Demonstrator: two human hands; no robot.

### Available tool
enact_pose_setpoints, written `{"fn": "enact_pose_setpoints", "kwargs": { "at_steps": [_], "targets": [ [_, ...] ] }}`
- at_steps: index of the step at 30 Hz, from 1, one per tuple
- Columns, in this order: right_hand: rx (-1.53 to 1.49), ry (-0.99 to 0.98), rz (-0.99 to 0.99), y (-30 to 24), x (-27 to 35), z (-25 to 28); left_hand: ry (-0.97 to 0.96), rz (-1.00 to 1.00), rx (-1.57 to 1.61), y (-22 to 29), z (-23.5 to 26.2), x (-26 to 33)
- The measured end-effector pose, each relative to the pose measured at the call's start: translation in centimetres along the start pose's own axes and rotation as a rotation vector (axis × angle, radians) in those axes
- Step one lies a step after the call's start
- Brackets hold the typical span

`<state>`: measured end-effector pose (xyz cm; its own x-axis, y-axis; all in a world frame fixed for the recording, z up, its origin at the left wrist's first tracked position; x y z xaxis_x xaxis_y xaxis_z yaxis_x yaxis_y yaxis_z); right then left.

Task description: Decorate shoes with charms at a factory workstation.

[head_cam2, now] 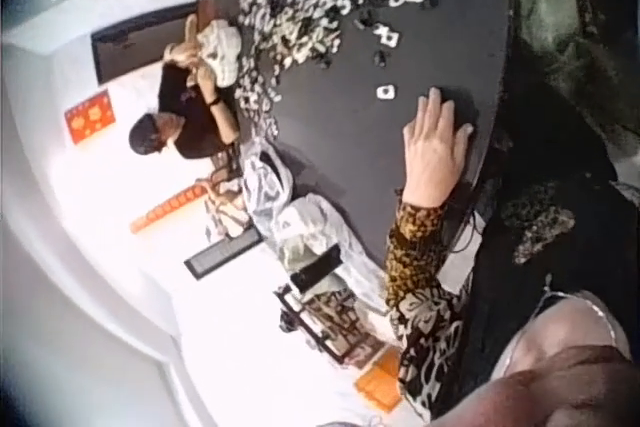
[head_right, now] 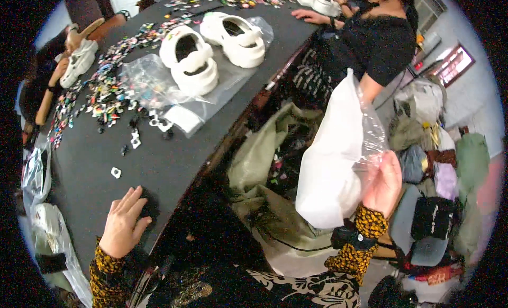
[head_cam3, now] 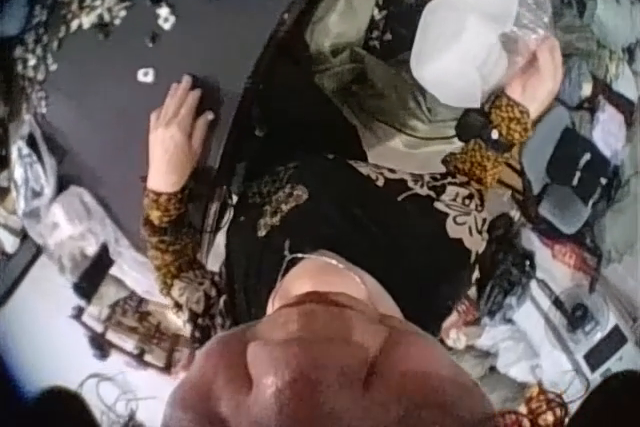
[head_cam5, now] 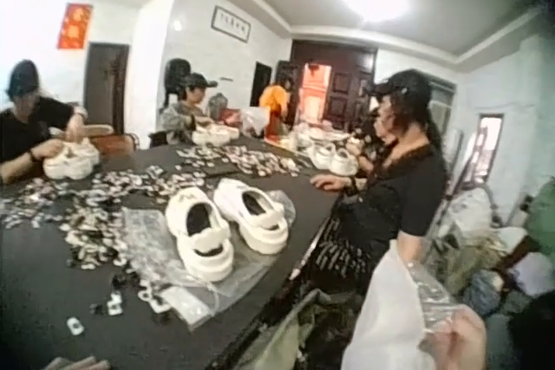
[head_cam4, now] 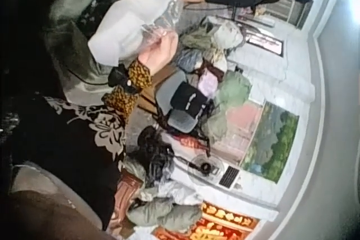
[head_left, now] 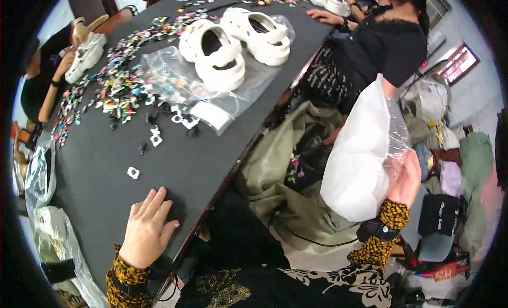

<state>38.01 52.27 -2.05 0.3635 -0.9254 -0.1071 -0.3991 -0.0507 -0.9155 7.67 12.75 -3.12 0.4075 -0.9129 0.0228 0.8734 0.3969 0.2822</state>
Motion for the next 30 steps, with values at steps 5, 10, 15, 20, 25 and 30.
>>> {"fn": "enact_pose_setpoints", "kwargs": {
  "at_steps": [5,10,15,20,25,30],
  "targets": [
    [-0.175,-0.322,0.018,-2.1,-1.1,-5.2,-0.005,-0.028,0.045,0.3,1.3,0.6],
    [-0.074,-0.424,0.07,-6.2,1.6,-13.1,0.06,-0.224,0.273,2.5,2.6,-0.2],
    [-0.095,-0.685,0.018,-4.6,2.1,-19.7,0.095,-0.262,0.416,3.1,3.8,1.8],
    [0.005,-0.526,0.023,-4.2,5.2,-26.4,0.137,-0.263,0.518,3.1,4.4,3.5],
    [-0.286,-0.933,-0.272,-0.7,7.3,-32.8,0.383,-0.192,0.928,2.5,5.7,7.0],
    [-0.18,-1.189,-0.43,2.3,11.5,-39.0,0.737,-0.002,1.254,0.4,6.7,7.9]
  ]
}}
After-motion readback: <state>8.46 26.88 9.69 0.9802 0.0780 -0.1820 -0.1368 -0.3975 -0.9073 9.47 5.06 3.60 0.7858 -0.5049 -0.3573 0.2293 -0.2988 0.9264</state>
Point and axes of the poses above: each hand's wrist, its own x-axis away from the middle knuckle, its own z-axis out of the back of the hand, y = z × x, the point moved 1 cm from there along -x, towards the middle knuckle, and after that the axes turned 4 degrees about -z, right-handed, at the moved point
